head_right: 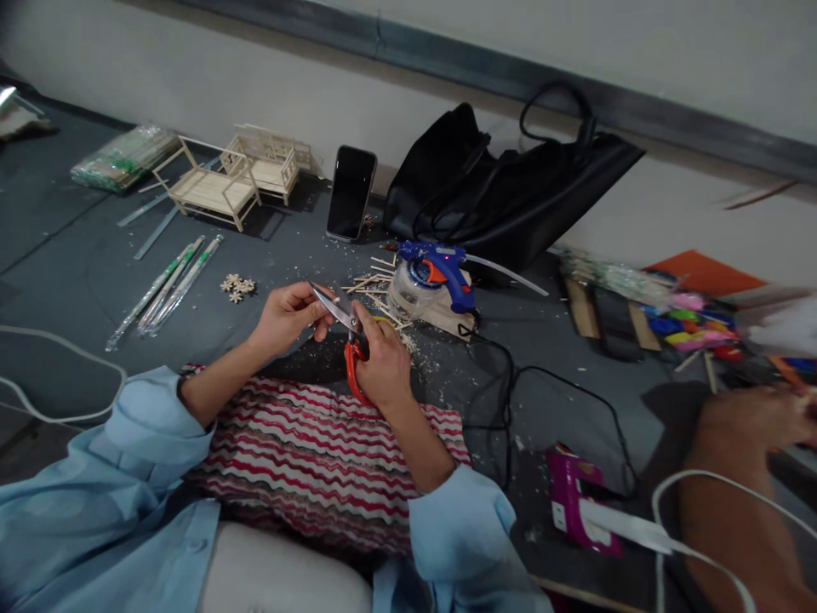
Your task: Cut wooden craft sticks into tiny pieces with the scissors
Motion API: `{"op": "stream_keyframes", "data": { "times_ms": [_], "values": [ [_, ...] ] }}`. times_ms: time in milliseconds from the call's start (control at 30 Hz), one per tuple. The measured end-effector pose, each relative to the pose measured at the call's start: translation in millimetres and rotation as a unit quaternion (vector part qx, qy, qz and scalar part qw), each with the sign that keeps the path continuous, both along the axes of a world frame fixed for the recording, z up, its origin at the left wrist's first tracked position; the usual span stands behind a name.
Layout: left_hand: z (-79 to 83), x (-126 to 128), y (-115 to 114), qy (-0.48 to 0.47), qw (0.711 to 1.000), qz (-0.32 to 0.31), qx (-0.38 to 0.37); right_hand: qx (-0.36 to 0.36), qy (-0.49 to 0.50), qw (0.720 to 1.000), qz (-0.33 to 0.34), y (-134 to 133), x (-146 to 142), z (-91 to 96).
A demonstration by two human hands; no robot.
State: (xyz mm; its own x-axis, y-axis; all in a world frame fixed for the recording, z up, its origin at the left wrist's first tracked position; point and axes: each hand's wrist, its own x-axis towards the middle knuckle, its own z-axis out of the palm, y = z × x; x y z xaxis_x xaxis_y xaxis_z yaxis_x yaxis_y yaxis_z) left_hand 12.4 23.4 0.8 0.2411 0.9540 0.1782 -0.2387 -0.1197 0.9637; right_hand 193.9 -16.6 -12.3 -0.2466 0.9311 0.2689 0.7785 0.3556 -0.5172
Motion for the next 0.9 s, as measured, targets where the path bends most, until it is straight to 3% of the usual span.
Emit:
{"op": "stream_keyframes", "data": {
  "times_ms": [367,500,733,900],
  "values": [
    [-4.1,-2.7,-1.3,0.049,0.998,0.011,0.043,-0.021,0.008,0.999,0.027,-1.9,0.2,6.0],
    [-4.6,-1.2,-2.6,0.072,0.995,0.02,0.062,-0.052,-0.003,0.999,0.013,-1.8,0.5,7.4],
    [-5.1,4.4,-4.5,0.132,0.987,0.056,0.072,-0.036,-0.023,0.999,-0.011,3.3,-2.0,4.9],
    [-7.2,4.1,-3.1,0.174,0.973,0.083,0.128,-0.043,-0.023,0.998,-0.03,3.5,-1.6,4.4]
  ]
}}
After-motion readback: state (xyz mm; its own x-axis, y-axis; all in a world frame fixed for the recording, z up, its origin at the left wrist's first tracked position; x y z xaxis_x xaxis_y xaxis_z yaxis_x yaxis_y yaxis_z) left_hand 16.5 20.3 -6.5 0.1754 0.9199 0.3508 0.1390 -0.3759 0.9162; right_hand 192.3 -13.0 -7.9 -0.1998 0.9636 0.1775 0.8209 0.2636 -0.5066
